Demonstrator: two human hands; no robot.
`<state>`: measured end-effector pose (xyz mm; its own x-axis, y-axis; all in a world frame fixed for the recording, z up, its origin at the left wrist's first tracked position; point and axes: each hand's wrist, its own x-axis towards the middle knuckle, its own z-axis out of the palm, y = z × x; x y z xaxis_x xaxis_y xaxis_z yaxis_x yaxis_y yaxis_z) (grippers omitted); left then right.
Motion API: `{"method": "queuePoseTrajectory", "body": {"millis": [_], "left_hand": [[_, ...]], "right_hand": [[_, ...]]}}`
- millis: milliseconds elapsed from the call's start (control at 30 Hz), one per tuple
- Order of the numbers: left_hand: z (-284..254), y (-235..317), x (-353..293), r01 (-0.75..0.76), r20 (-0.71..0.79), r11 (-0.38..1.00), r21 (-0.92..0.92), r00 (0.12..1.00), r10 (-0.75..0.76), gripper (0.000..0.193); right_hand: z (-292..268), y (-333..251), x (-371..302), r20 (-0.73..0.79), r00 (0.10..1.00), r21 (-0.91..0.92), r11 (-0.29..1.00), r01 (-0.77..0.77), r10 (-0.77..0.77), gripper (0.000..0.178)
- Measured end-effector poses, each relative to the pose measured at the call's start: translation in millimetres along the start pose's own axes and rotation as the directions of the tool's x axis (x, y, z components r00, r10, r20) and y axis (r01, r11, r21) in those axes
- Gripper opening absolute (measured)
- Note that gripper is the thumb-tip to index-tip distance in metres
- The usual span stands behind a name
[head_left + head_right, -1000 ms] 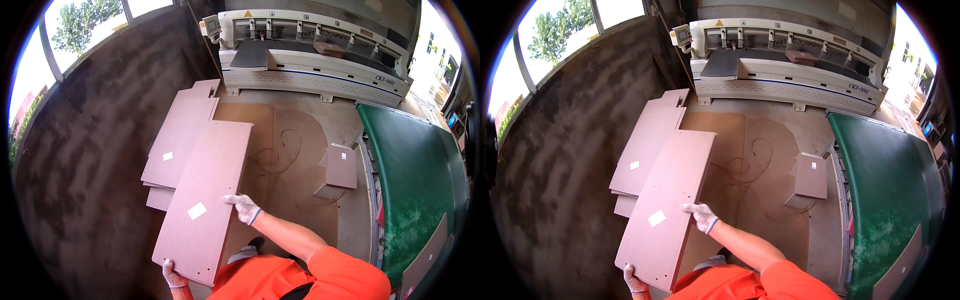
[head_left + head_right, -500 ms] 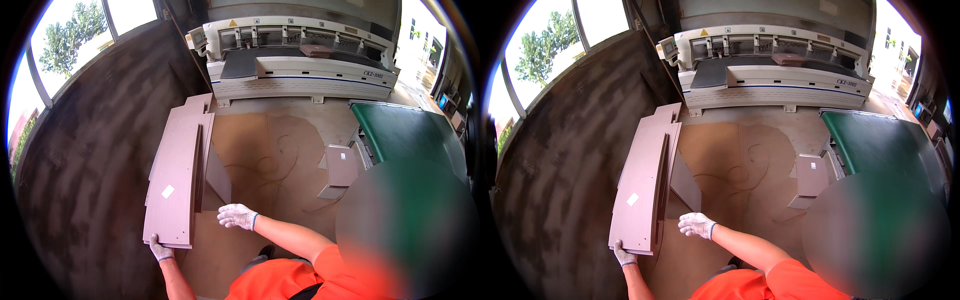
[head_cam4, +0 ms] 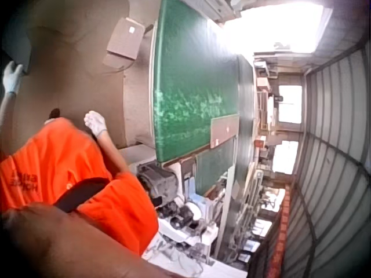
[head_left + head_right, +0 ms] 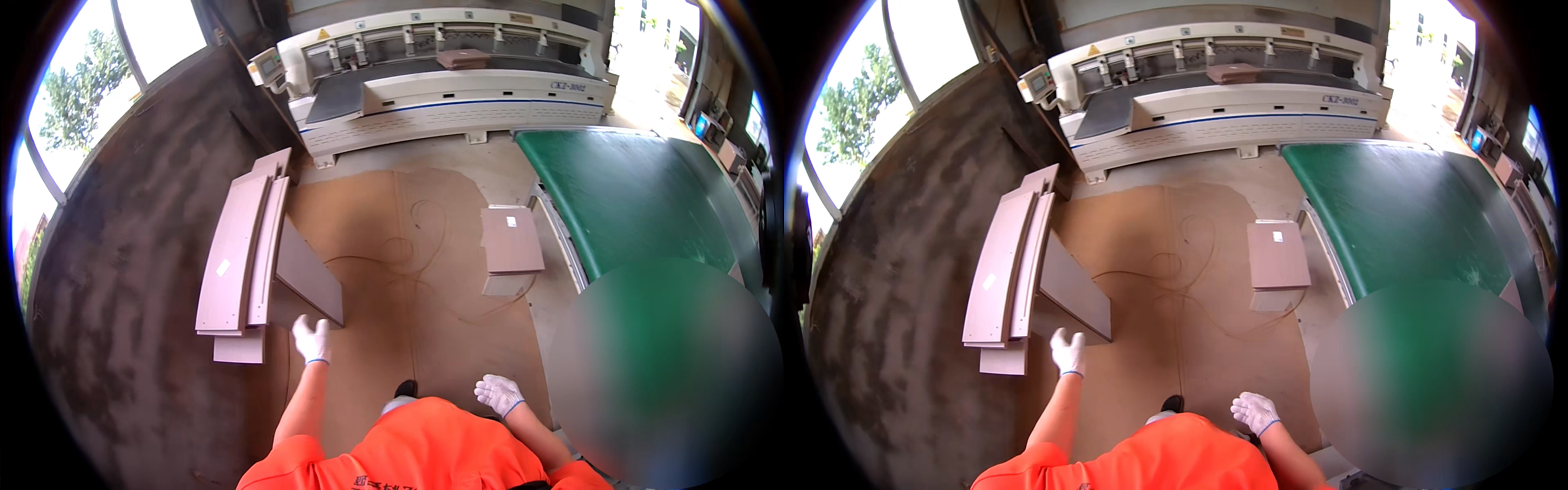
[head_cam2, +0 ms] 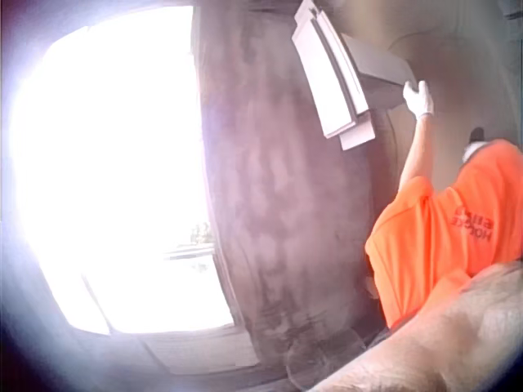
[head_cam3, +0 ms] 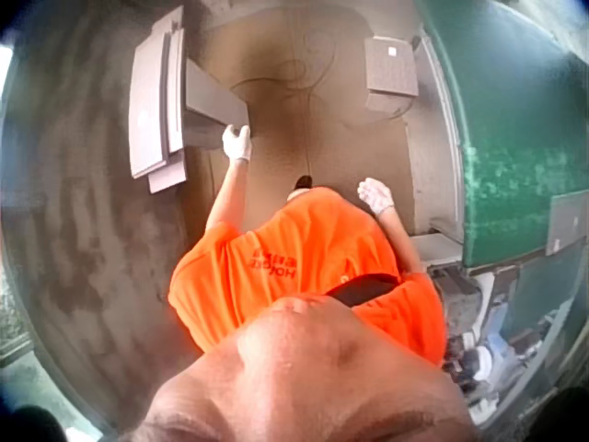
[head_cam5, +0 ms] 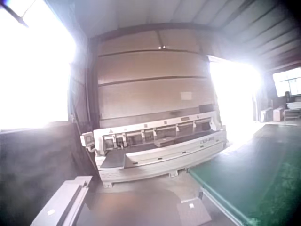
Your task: The person repeatedly picks up rectangular wood panels, places them on a machine's conveyor belt, and uses a handheld tool to guide or adjust them as they move through the machinery. The person then collects the processed panels and stacks them on the floor.
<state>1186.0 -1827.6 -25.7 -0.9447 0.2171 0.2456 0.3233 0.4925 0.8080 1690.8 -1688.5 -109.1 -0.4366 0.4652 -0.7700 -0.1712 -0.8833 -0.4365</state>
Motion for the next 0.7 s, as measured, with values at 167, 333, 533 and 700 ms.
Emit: {"method": "queuePoseTrajectory", "body": {"millis": [167,333,533,700], "left_hand": [[174,97,-177,-0.002,0.652,0.986,-0.165,0.750,0.111,0.066],[273,262,-385,-0.156,0.819,0.860,-0.486,0.261,0.510,0.055],[283,415,-563,-0.242,0.538,0.484,-0.841,-0.286,0.793,0.052],[302,486,-713,-0.249,0.368,0.279,-0.927,-0.479,0.797,0.054]], "right_hand": [[-113,-19,-110,0.125,0.985,0.403,0.913,0.059,-0.119,0.025],[-243,-11,-203,0.155,0.802,0.621,0.688,0.376,-0.578,0.016],[-241,-15,-313,-0.759,0.543,0.350,0.478,0.806,-0.360,0.017],[-263,22,-334,-0.864,0.424,0.350,0.279,0.894,-0.273,0.036]]}}
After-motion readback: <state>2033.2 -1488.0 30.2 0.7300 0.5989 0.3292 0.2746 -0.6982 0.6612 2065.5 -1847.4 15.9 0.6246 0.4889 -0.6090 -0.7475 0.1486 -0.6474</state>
